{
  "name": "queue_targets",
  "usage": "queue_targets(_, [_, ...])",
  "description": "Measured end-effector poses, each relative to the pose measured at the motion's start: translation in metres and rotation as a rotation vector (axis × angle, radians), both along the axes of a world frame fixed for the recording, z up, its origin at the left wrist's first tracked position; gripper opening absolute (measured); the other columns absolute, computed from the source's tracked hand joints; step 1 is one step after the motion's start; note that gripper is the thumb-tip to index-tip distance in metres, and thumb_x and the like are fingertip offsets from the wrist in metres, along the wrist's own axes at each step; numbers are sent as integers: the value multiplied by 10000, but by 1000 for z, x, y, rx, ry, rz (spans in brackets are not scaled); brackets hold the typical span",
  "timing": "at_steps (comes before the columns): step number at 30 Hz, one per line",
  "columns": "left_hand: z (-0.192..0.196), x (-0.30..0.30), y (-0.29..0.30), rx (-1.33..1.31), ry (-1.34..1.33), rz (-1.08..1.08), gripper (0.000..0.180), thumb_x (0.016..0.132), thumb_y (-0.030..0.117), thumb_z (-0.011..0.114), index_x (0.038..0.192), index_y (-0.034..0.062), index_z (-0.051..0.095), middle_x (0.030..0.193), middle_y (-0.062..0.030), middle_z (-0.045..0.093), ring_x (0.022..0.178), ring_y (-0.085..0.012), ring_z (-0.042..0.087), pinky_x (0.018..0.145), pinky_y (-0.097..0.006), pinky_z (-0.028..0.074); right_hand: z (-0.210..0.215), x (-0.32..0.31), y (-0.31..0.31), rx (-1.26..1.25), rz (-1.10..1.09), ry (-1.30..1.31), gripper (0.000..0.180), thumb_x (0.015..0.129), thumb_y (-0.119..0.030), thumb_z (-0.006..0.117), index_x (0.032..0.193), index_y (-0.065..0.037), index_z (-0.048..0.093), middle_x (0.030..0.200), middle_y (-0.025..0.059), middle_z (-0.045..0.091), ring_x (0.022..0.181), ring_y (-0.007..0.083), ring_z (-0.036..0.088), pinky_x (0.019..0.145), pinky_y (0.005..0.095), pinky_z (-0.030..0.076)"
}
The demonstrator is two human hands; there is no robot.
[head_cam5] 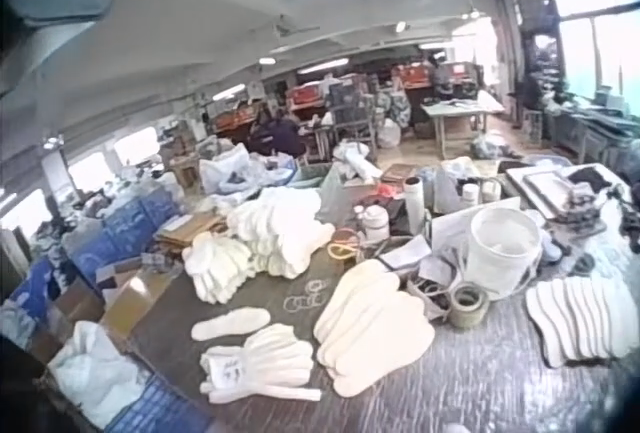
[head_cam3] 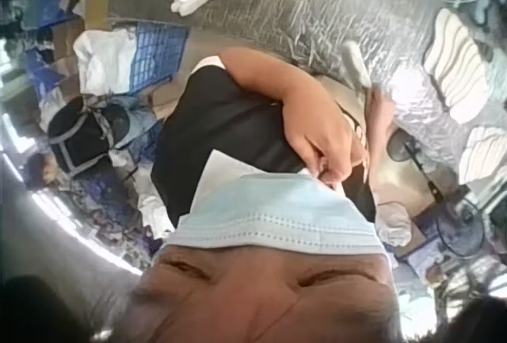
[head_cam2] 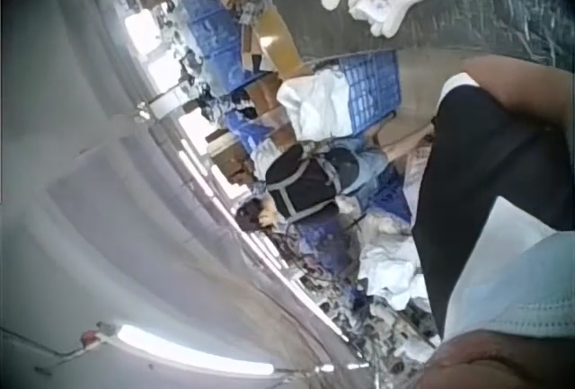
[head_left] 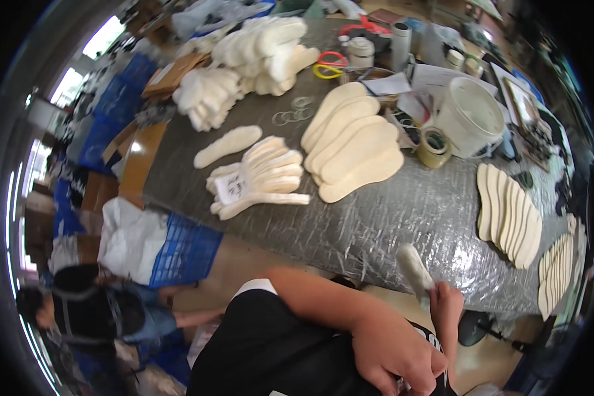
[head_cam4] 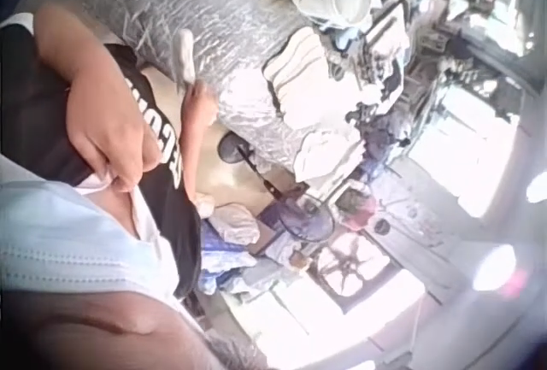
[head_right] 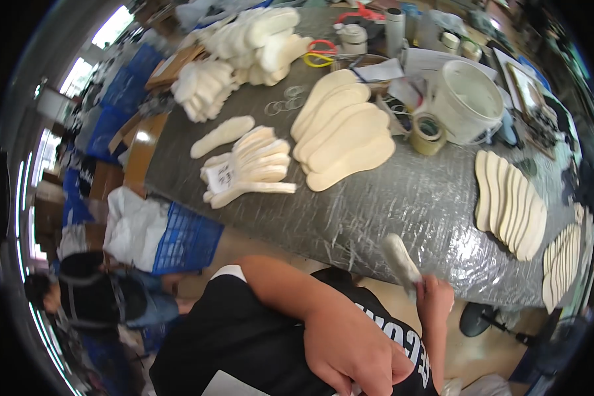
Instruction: Peeling adhesive pads, sticking them to shoe insoles, and bundling completed insoles with rubber bands.
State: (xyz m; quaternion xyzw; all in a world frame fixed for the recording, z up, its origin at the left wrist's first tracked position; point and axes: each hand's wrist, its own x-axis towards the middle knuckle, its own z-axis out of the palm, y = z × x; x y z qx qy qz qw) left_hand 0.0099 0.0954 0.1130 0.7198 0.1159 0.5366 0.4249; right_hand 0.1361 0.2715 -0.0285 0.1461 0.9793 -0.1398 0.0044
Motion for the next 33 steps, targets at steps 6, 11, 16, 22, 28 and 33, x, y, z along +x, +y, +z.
queue_targets(6, [5,23,-50,-87,-87,283,136,877,150,558,895,17,578,838,-135,563,826,-316,511,729,-400,417,-2,-100,-37,84,418,318,130,706,-107,637,802,-59,563,746,85,619,685,261,592,656,382,440])
queue_targets(11, [8,27,-71,-50,39,317,130,877,138,552,909,15,578,861,-136,562,850,-310,515,745,-393,418,-53,-124,-81,79,560,472,106,705,-108,563,805,-77,547,822,52,618,728,217,591,655,358,436])
queue_targets(16, [6,22,-103,-97,-54,421,163,891,174,543,907,15,576,841,-123,561,840,-309,507,743,-392,418,-92,-103,-115,21,696,325,177,683,-179,626,825,-102,554,981,39,595,888,225,545,718,369,420])
queue_targets(22, [9,-12,-152,-88,-127,486,180,884,193,559,899,14,576,818,-119,557,824,-310,499,737,-384,419,-99,-100,-102,-16,327,309,376,693,-200,683,1028,-93,550,1182,120,513,1094,320,464,940,478,319])
queue_targets(28, [11,-57,-189,-162,-54,382,133,850,153,594,850,22,573,779,-104,551,801,-299,499,726,-379,421,-161,-77,-39,136,-480,442,319,878,-201,484,1133,-14,528,1193,178,515,1110,349,461,947,448,337])
queue_targets(33, [10,-81,-205,-212,-66,268,127,836,141,606,867,22,575,790,-102,556,811,-298,500,738,-379,425,-171,-86,-39,97,-563,431,338,914,-246,428,1118,-5,549,1085,175,579,1064,343,485,937,435,351])
